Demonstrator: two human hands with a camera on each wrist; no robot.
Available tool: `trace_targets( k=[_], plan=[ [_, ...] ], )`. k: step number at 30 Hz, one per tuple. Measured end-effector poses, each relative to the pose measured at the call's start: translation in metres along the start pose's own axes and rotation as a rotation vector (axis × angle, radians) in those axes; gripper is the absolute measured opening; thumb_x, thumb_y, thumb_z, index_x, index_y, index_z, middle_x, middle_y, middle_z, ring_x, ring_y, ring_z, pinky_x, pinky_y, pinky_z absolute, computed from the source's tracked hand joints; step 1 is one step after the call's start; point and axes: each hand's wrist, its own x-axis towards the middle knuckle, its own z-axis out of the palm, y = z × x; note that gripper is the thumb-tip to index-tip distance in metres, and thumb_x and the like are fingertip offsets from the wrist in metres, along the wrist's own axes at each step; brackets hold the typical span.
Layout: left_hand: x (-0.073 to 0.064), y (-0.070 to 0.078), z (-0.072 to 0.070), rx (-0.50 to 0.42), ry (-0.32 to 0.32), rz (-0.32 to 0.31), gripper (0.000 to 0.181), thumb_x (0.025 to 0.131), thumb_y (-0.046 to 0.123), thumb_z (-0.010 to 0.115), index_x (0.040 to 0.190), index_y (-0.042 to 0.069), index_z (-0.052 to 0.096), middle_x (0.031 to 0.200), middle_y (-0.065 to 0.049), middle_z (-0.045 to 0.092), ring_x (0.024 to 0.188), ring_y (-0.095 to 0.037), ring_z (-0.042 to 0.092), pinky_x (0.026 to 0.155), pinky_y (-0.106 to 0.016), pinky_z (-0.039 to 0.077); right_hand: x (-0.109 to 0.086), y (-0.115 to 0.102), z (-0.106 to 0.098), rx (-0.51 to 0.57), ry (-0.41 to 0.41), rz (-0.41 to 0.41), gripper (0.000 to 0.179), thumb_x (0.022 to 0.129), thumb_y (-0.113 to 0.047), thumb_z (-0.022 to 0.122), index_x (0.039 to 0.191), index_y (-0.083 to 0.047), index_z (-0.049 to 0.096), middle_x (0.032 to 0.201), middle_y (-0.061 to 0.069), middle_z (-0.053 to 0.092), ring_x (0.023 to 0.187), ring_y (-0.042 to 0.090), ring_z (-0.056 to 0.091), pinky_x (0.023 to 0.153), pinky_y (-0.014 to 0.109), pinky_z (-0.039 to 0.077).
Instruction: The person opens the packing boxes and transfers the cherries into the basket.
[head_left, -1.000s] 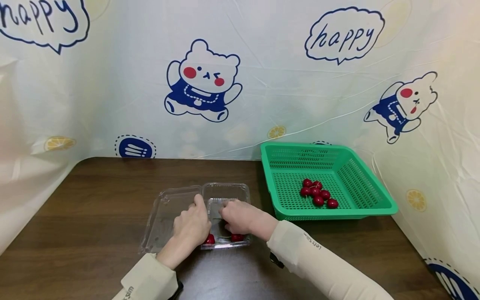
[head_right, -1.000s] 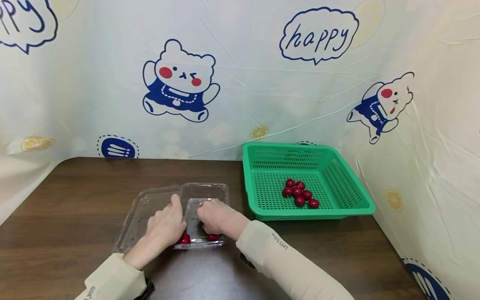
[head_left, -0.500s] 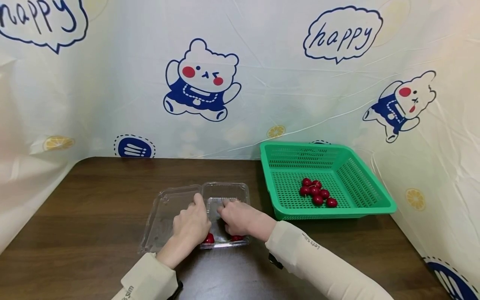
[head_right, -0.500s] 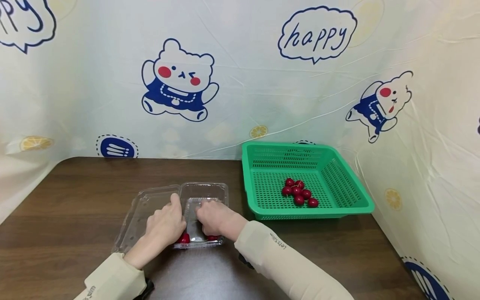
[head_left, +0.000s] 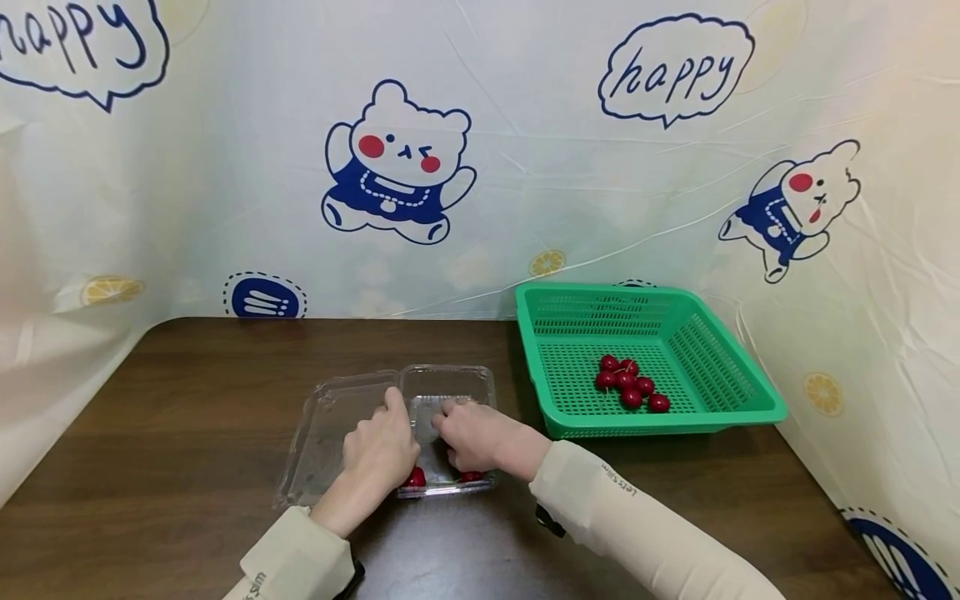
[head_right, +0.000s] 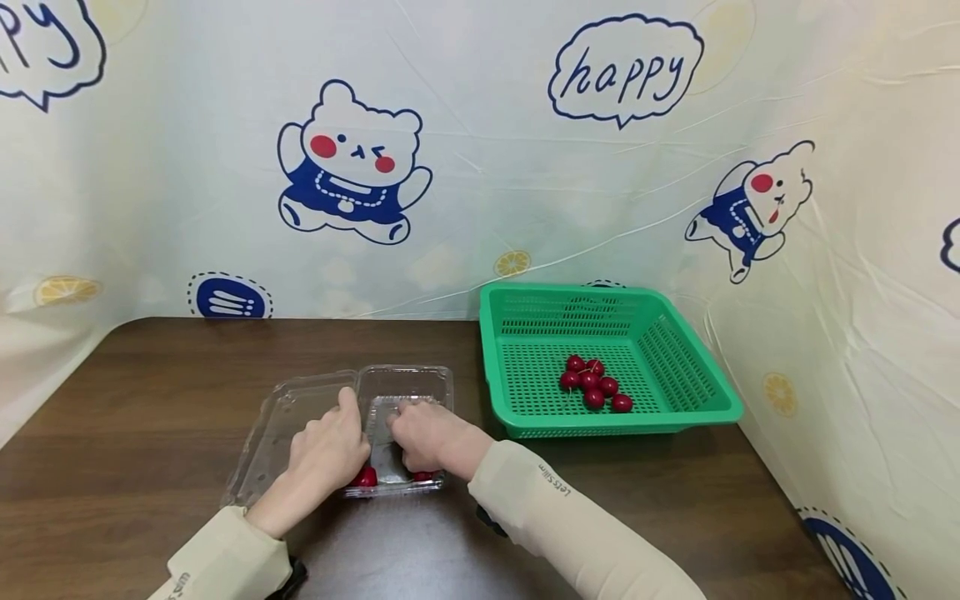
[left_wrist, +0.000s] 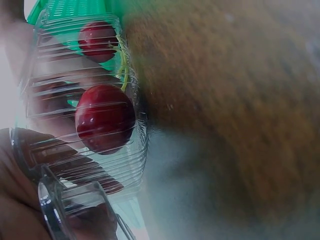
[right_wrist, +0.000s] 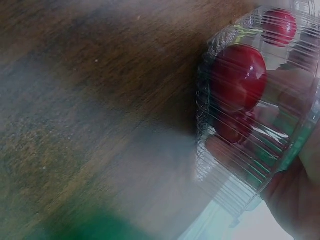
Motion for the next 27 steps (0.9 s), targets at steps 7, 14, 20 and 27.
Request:
trace_targets(
  k=[7, 14, 20, 27],
  plan=[
    [0.001, 0.0, 0.001, 0.002, -0.004, 0.006, 0.033, 0.083, 0.01, 0.059, 0.106, 0.0, 0.039, 0.08, -0.016, 0.06, 0.063, -0.038, 0.062, 0.053, -0.047, 0.045, -0.001, 0.001, -0.001, 0.032, -0.009, 0.006, 0.023, 0.088, -0.023, 0.068, 0.108, -0.013, 0.064, 0.102, 0.003, 0.062, 0.082, 0.013, 0.059, 0.075, 0.025, 0.053],
    [0.001, 0.0, 0.0, 0.006, -0.007, 0.004, 0.033, 0.083, 0.011, 0.06, 0.106, 0.0, 0.039, 0.079, -0.016, 0.06, 0.061, -0.036, 0.06, 0.053, -0.047, 0.045, -0.001, 0.002, 0.0, 0.052, -0.007, 0.016, 0.026, 0.088, -0.024, 0.068, 0.11, -0.012, 0.06, 0.104, 0.003, 0.062, 0.089, 0.014, 0.06, 0.081, 0.028, 0.053],
    [0.002, 0.0, 0.001, 0.007, -0.008, 0.003, 0.032, 0.083, 0.011, 0.059, 0.106, 0.0, 0.039, 0.08, -0.016, 0.06, 0.062, -0.037, 0.061, 0.053, -0.047, 0.045, 0.0, 0.004, -0.003, 0.059, 0.001, 0.015, 0.025, 0.088, -0.023, 0.067, 0.108, -0.012, 0.058, 0.101, 0.002, 0.063, 0.085, 0.013, 0.061, 0.079, 0.028, 0.053],
    [0.002, -0.001, 0.0, 0.007, -0.014, 0.003, 0.032, 0.083, 0.011, 0.059, 0.106, 0.0, 0.039, 0.08, -0.016, 0.06, 0.062, -0.037, 0.061, 0.053, -0.047, 0.045, -0.001, 0.009, -0.012, 0.035, 0.026, 0.017, 0.03, 0.088, -0.025, 0.065, 0.114, -0.01, 0.059, 0.101, 0.004, 0.064, 0.087, 0.016, 0.064, 0.078, 0.03, 0.054]
  ],
)
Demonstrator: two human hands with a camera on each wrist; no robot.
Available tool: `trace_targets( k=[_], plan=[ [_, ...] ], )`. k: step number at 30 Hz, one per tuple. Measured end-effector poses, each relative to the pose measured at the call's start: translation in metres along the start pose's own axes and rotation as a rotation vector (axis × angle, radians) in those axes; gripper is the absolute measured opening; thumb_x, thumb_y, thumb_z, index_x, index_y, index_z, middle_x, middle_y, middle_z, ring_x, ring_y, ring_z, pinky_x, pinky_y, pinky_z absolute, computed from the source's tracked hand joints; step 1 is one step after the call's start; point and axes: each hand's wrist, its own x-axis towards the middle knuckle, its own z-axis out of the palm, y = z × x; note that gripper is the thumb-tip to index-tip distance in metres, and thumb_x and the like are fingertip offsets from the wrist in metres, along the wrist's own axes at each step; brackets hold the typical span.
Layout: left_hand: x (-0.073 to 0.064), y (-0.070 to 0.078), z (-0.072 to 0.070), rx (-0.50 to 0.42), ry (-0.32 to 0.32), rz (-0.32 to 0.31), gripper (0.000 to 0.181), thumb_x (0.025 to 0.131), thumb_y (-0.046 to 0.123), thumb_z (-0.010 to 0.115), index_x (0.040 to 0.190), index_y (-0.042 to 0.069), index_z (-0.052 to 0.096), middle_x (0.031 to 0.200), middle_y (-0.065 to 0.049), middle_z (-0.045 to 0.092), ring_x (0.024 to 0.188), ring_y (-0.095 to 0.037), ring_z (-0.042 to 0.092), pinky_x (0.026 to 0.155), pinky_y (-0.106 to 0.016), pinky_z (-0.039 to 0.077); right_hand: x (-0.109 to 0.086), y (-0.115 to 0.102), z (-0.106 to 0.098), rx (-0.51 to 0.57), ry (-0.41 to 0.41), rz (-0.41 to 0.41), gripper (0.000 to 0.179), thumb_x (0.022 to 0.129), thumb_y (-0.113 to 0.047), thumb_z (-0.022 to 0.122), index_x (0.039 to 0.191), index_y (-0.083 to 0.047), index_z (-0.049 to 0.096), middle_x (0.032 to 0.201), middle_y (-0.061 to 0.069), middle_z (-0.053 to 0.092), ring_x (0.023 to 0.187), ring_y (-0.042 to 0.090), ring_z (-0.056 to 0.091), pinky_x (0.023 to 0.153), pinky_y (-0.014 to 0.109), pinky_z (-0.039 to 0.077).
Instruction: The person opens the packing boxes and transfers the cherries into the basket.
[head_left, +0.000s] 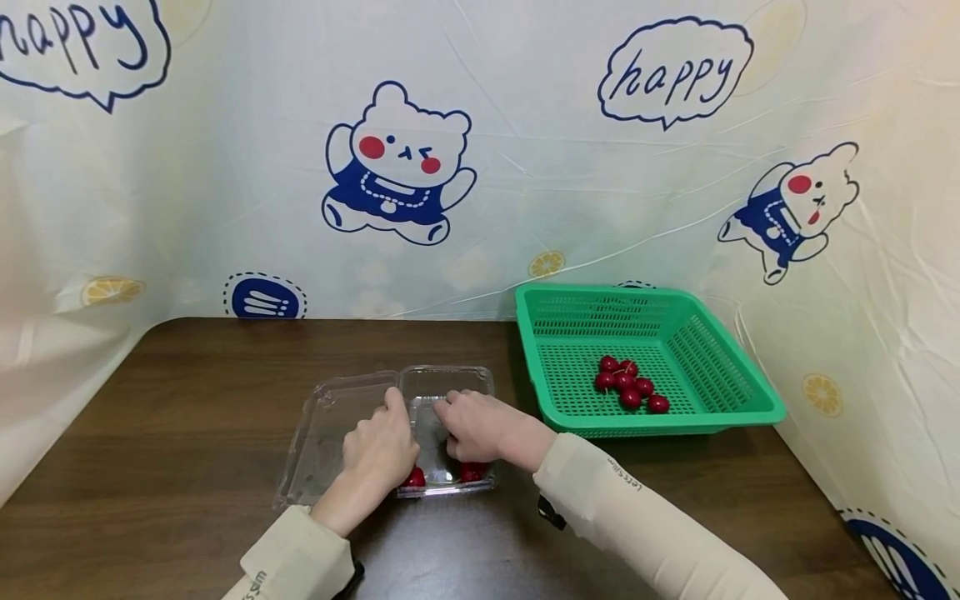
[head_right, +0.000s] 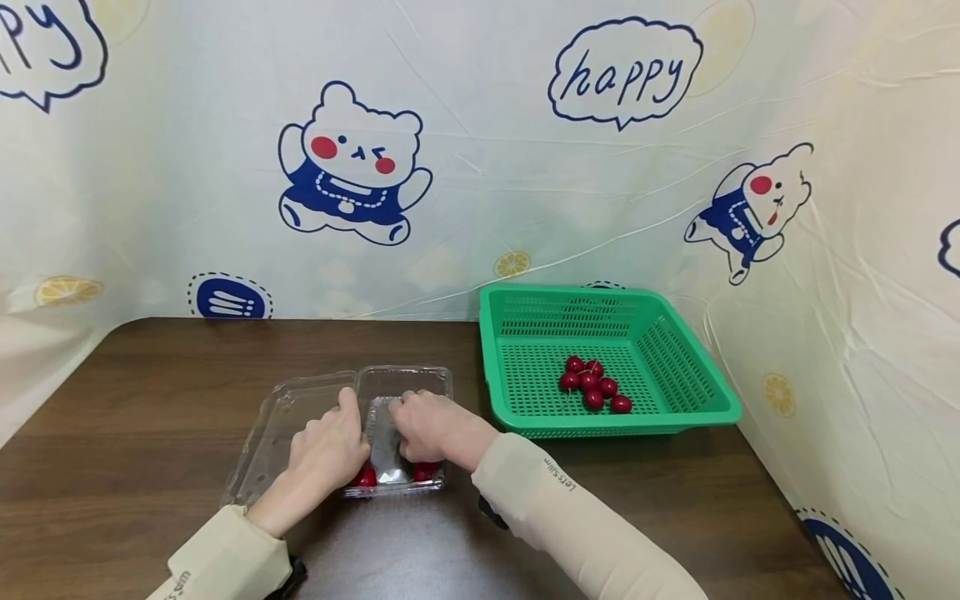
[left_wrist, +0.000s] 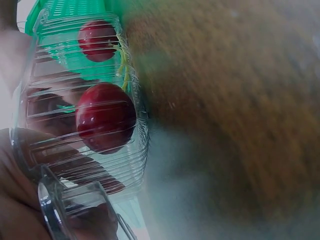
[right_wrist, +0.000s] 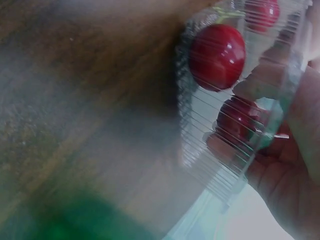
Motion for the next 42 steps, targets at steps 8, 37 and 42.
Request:
trace_targets(
  k=[8, 37, 42],
  plan=[
    [0.0, 0.0, -0.001, 0.007, -0.012, -0.003, 0.034, 0.083, 0.012, 0.062, 0.106, 0.0, 0.039, 0.081, -0.016, 0.06, 0.062, -0.037, 0.06, 0.054, -0.047, 0.046, -0.002, 0.006, -0.011, 0.04, 0.056, -0.011, 0.02, 0.087, -0.021, 0.065, 0.102, -0.011, 0.058, 0.089, 0.001, 0.06, 0.077, 0.015, 0.059, 0.068, 0.027, 0.05],
    [0.001, 0.001, 0.0, 0.009, 0.0, -0.003, 0.033, 0.083, 0.011, 0.059, 0.106, 0.0, 0.04, 0.082, -0.017, 0.061, 0.065, -0.04, 0.063, 0.056, -0.048, 0.047, -0.026, 0.045, -0.063, 0.175, 0.214, 0.052, 0.016, 0.091, -0.018, 0.065, 0.104, -0.01, 0.06, 0.092, 0.004, 0.062, 0.078, 0.015, 0.055, 0.07, 0.027, 0.05],
    [0.001, 0.001, 0.0, 0.008, -0.003, -0.004, 0.033, 0.083, 0.011, 0.059, 0.107, 0.0, 0.04, 0.082, -0.016, 0.061, 0.066, -0.04, 0.063, 0.056, -0.048, 0.047, -0.033, 0.056, -0.069, 0.176, 0.237, 0.08, 0.018, 0.091, -0.019, 0.065, 0.106, -0.01, 0.061, 0.094, 0.003, 0.062, 0.08, 0.016, 0.056, 0.068, 0.028, 0.05]
  ],
)
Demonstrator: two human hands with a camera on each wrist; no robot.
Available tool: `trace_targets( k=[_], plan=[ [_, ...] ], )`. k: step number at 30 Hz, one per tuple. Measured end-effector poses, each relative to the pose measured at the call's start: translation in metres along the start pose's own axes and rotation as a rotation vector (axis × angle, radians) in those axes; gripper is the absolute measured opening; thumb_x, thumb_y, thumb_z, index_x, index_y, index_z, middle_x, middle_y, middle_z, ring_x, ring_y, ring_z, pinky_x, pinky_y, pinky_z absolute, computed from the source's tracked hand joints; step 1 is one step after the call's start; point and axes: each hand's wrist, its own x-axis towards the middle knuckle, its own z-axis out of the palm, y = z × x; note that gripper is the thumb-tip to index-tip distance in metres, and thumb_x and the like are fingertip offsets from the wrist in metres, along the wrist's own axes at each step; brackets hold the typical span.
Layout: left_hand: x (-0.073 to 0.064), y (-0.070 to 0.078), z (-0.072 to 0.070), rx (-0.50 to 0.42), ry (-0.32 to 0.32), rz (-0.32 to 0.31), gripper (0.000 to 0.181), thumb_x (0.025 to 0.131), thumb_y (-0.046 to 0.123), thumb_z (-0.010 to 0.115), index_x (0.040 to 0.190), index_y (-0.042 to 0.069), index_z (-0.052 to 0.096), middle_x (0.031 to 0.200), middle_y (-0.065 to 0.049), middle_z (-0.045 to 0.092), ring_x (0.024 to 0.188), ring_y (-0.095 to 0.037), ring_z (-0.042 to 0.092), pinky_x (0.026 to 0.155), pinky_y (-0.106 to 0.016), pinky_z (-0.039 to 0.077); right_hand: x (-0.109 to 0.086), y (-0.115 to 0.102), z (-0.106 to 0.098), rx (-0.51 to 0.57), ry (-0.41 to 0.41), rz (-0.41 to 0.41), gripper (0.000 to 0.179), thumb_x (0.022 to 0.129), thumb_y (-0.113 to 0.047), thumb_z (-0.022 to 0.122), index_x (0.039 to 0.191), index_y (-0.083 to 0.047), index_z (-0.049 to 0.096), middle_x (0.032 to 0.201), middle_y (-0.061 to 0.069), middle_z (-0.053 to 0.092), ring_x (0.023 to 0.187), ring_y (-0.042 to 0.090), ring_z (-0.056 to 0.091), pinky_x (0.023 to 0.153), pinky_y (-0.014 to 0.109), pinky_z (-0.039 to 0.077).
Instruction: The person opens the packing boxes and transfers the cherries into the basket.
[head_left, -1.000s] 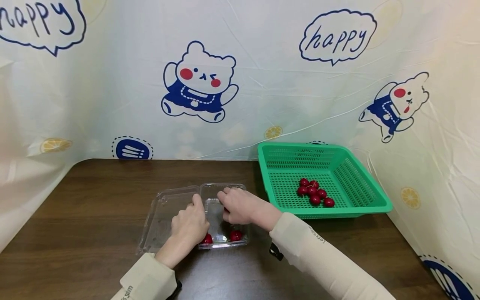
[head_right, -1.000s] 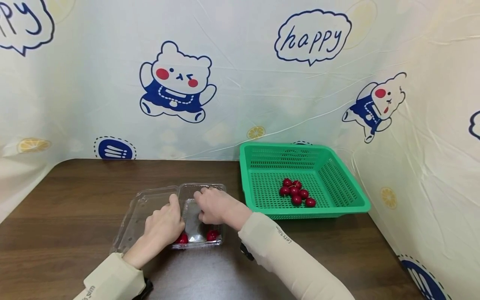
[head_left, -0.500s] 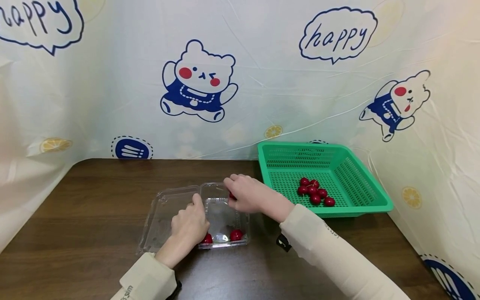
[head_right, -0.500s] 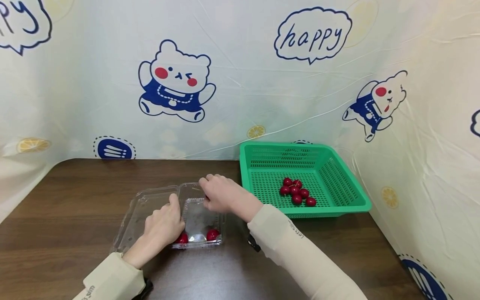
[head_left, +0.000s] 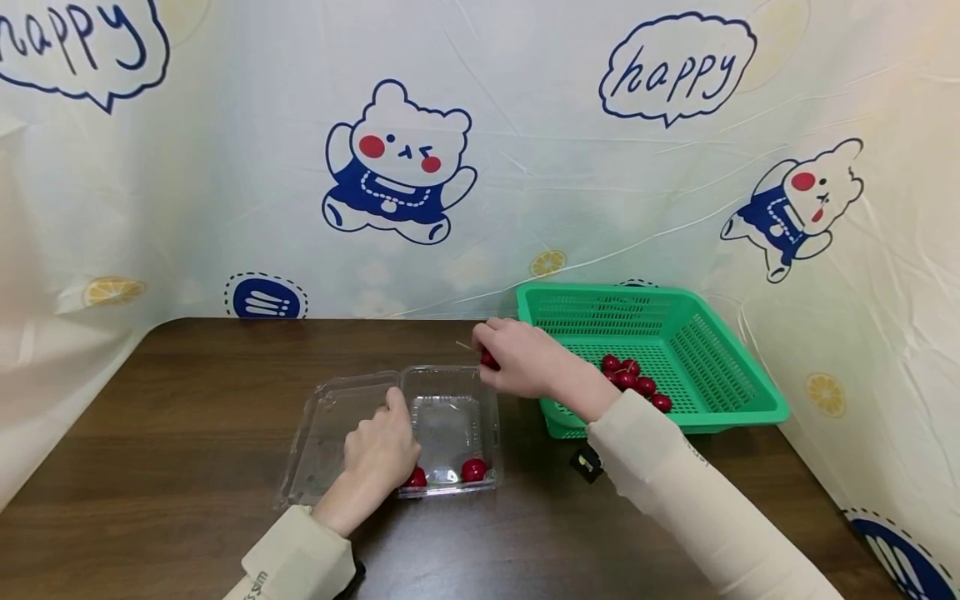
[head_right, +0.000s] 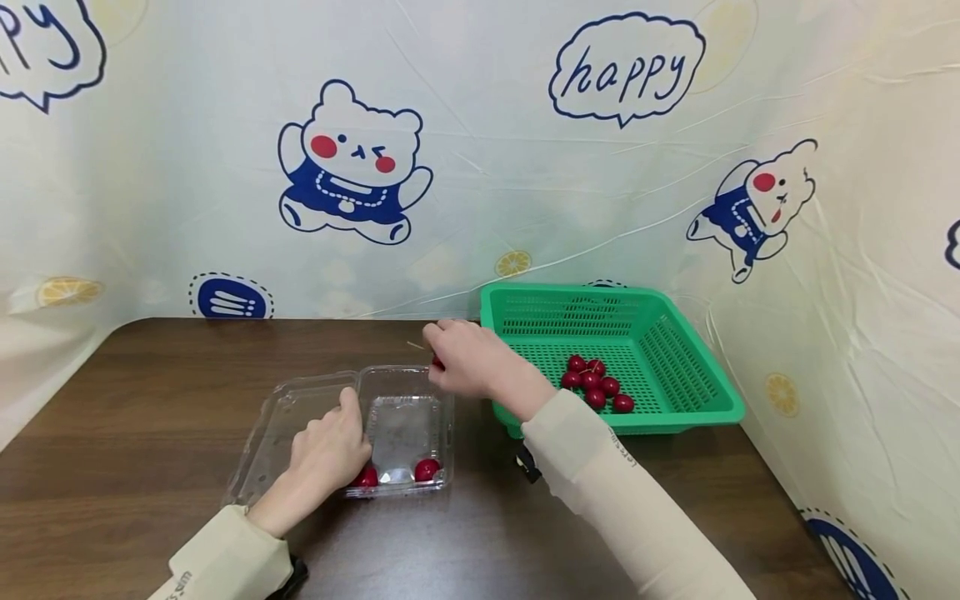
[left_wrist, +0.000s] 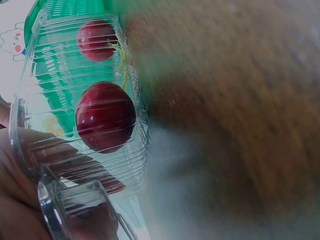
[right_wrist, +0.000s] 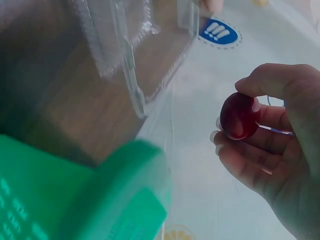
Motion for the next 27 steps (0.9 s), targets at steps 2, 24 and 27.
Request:
trace_targets(
  k=[2, 24, 27],
  plan=[
    [0.0, 0.0, 0.0, -0.002, 0.002, 0.003, 0.032, 0.083, 0.011, 0.059, 0.106, 0.0, 0.039, 0.081, -0.016, 0.061, 0.066, -0.04, 0.063, 0.056, -0.048, 0.047, -0.002, 0.004, -0.003, -0.004, 0.003, 0.013, 0.018, 0.091, -0.02, 0.065, 0.106, -0.01, 0.06, 0.095, 0.003, 0.063, 0.081, 0.016, 0.056, 0.068, 0.029, 0.05],
    [0.001, -0.001, 0.001, -0.003, 0.008, 0.009, 0.032, 0.083, 0.011, 0.059, 0.105, 0.0, 0.04, 0.079, -0.016, 0.06, 0.063, -0.038, 0.062, 0.054, -0.048, 0.046, -0.023, 0.051, -0.026, 0.07, 0.018, 0.14, 0.022, 0.092, -0.022, 0.065, 0.109, -0.009, 0.06, 0.1, 0.005, 0.063, 0.083, 0.019, 0.057, 0.071, 0.034, 0.051],
    [0.001, -0.001, 0.001, -0.005, 0.01, 0.012, 0.031, 0.083, 0.011, 0.059, 0.105, -0.001, 0.04, 0.079, -0.016, 0.06, 0.062, -0.038, 0.061, 0.053, -0.047, 0.046, -0.025, 0.056, -0.025, 0.084, 0.012, 0.151, 0.024, 0.091, -0.022, 0.066, 0.11, -0.009, 0.061, 0.099, 0.004, 0.063, 0.084, 0.019, 0.057, 0.072, 0.033, 0.051]
  ],
)
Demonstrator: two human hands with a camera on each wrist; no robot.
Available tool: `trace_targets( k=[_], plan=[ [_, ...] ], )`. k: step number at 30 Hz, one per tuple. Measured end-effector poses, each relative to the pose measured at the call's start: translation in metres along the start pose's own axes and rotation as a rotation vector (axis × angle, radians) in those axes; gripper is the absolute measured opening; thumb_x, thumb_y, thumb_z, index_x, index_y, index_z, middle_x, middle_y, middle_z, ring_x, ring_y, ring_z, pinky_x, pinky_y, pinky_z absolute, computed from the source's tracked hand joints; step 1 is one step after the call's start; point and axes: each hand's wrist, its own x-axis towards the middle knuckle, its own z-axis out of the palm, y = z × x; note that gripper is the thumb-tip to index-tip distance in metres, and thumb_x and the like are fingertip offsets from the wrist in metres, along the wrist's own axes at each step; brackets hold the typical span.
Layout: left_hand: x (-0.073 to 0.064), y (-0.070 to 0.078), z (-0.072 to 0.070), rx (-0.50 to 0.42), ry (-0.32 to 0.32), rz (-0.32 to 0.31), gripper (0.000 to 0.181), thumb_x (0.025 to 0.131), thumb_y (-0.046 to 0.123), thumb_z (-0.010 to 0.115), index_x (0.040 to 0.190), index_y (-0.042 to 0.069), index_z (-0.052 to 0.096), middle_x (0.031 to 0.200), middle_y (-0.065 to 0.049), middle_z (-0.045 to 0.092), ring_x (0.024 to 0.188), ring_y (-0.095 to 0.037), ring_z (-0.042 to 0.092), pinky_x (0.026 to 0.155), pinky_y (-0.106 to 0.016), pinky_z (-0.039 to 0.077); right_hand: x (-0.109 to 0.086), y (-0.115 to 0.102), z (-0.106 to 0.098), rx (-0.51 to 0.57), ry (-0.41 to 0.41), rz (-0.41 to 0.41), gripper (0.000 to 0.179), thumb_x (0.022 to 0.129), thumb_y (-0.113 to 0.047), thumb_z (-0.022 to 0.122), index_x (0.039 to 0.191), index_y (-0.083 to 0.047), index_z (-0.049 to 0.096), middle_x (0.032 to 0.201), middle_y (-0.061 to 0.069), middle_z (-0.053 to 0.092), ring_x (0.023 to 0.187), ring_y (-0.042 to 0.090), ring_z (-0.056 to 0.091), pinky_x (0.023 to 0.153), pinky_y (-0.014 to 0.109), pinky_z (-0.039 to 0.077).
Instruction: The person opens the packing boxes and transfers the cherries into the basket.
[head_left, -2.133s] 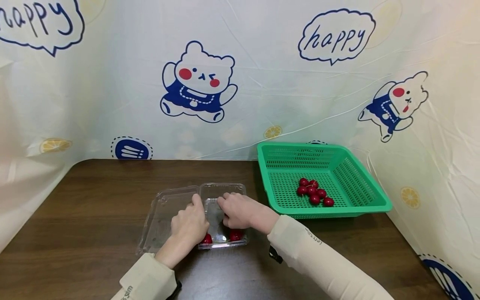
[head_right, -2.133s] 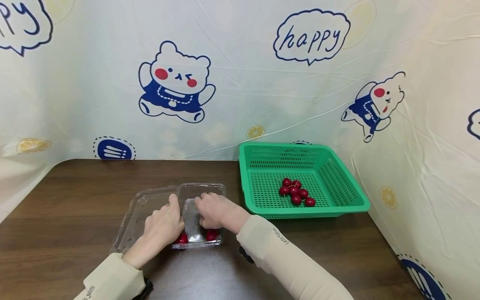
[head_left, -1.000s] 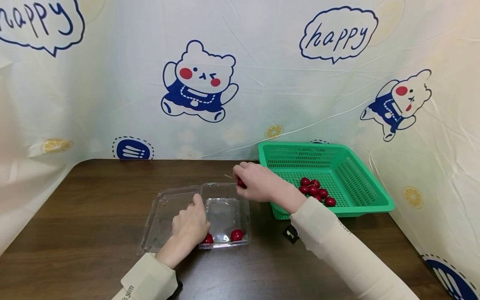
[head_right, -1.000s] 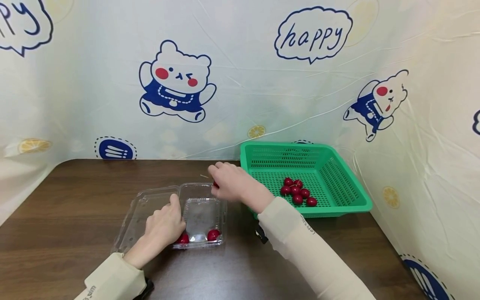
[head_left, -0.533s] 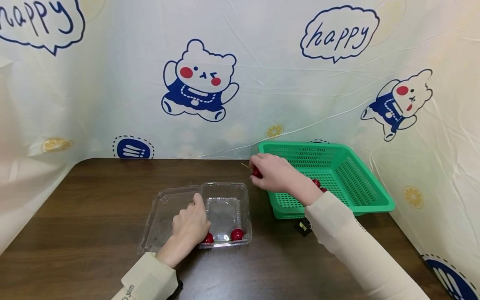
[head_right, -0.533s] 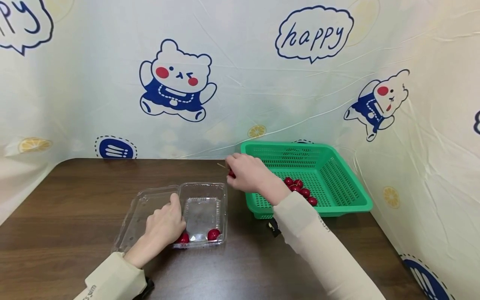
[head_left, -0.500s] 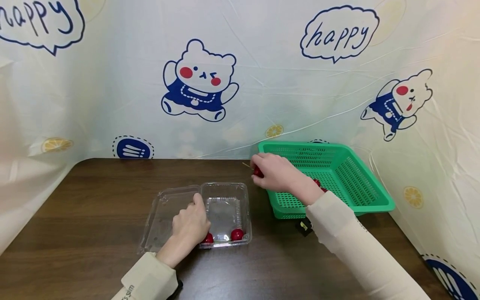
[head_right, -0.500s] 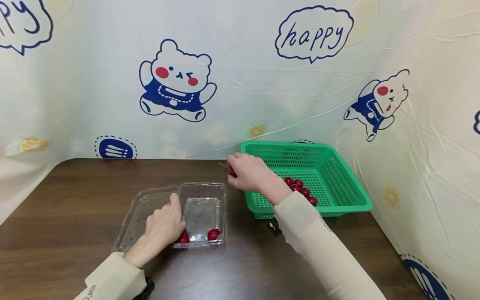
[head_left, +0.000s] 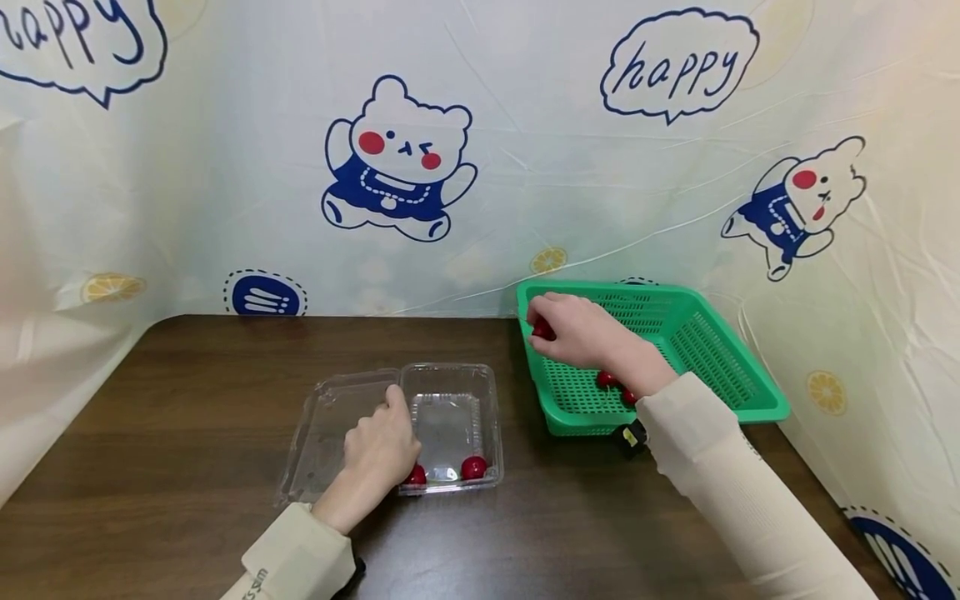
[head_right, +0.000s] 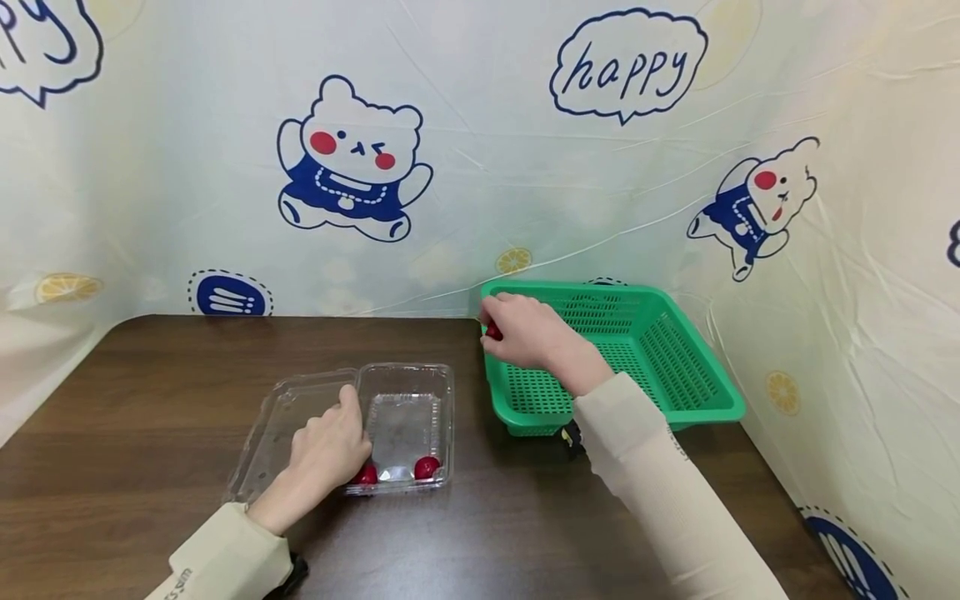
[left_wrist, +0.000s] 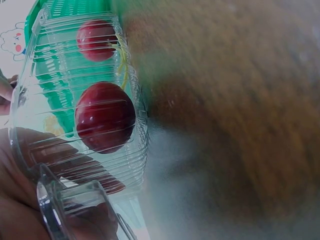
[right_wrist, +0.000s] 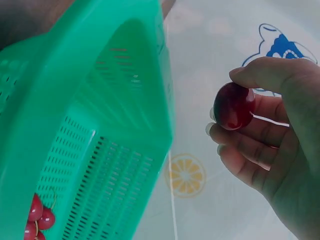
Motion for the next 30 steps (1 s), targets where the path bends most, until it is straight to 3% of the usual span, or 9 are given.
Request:
trace_targets(
  k=[30],
  plan=[
    [-0.002, -0.001, -0.001, -0.008, 0.003, -0.007, 0.031, 0.082, 0.011, 0.059, 0.104, 0.0, 0.04, 0.082, -0.017, 0.061, 0.068, -0.043, 0.064, 0.058, -0.051, 0.048, -0.021, 0.069, 0.018, 0.021, -0.036, 0.136, 0.023, 0.093, -0.017, 0.063, 0.112, -0.004, 0.061, 0.106, 0.012, 0.067, 0.086, 0.021, 0.061, 0.08, 0.043, 0.052]
  ],
)
